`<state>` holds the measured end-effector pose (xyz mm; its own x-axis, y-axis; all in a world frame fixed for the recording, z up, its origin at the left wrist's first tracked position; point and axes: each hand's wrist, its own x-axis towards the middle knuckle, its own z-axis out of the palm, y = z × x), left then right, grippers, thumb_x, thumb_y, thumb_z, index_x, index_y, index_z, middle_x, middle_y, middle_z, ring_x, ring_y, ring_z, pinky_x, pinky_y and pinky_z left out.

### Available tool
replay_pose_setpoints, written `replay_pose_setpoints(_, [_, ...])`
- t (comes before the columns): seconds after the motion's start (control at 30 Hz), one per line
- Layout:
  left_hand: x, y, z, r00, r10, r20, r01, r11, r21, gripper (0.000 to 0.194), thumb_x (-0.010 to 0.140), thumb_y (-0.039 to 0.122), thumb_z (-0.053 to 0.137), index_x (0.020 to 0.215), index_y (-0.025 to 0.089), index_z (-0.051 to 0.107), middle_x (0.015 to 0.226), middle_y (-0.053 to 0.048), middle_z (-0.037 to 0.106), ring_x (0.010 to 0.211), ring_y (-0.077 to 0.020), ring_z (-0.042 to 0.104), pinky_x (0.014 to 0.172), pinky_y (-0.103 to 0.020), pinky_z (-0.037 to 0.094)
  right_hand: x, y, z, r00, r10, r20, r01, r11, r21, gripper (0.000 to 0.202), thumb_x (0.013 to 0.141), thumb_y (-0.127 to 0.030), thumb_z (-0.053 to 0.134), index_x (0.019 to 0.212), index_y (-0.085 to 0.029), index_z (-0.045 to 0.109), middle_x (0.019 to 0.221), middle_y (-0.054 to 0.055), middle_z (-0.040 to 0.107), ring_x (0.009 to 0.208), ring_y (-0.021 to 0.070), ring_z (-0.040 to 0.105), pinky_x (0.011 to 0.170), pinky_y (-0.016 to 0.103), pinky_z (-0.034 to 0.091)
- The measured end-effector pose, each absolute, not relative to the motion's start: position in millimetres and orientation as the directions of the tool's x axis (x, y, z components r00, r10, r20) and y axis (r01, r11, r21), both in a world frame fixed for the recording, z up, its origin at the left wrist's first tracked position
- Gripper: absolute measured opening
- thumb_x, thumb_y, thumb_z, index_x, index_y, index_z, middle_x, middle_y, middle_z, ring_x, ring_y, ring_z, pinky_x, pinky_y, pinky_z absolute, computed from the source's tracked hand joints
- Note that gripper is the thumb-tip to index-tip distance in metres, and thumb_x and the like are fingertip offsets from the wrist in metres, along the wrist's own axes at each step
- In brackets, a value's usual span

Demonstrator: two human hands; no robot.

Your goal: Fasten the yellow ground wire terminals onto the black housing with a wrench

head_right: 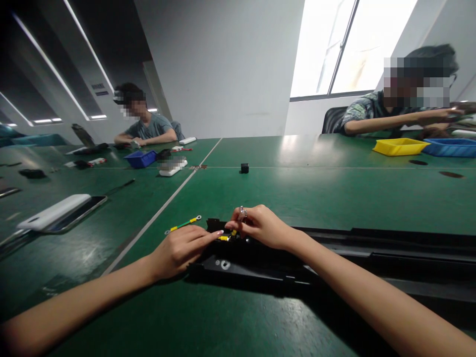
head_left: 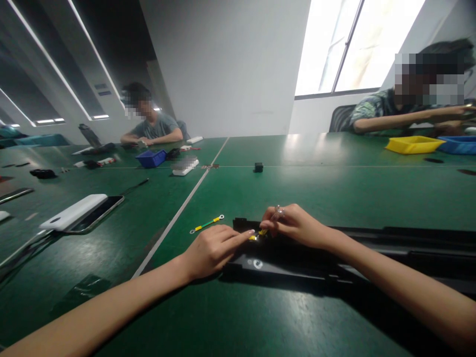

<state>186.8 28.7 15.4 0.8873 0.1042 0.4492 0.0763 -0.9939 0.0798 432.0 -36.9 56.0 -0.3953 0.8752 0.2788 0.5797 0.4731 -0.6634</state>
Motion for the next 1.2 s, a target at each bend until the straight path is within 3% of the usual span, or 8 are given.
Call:
replay_pose_setpoints(0.87, [186.6, 28.4, 15.5, 0.89, 0.107, 0.443, 0.077, -0.993, 0.084, 0.04, 0.093, 0.014, 0.041, 0.133, 0.013, 0.045, 0.104, -0.012, 0.064, 0.09, -0.0216, 0.057, 0.077, -0.036, 0.049, 433.9, -36.4, 53.8, -0.385, 0.882, 0.272, 0.578, 0.46, -0.674, 0.038, 0.091, -0.044, 0.048, 0.073, -0.013, 0.063, 0.064, 0.003, 0.064, 0.056, 0.0117, 0.057, 0.054, 0.021, 0.042])
replay_pose_setpoints(1.2, [186.9, 28.9, 15.7, 0.891, 0.105, 0.443, 0.074, -0.993, 0.087, 0.041, 0.093, 0.014, 0.041, 0.133, 0.013, 0.044, 0.105, -0.012, 0.063, 0.092, -0.0218, 0.057, 0.079, -0.037, 0.049, 433.9, -37.4, 55.4, -0.246, 0.895, 0.371, 0.688, 0.431, -0.584, 0.043, 0.094, -0.045, 0.038, 0.072, -0.015, 0.059, 0.057, 0.001, 0.059, 0.053, 0.0118, 0.055, 0.054, 0.022, 0.037])
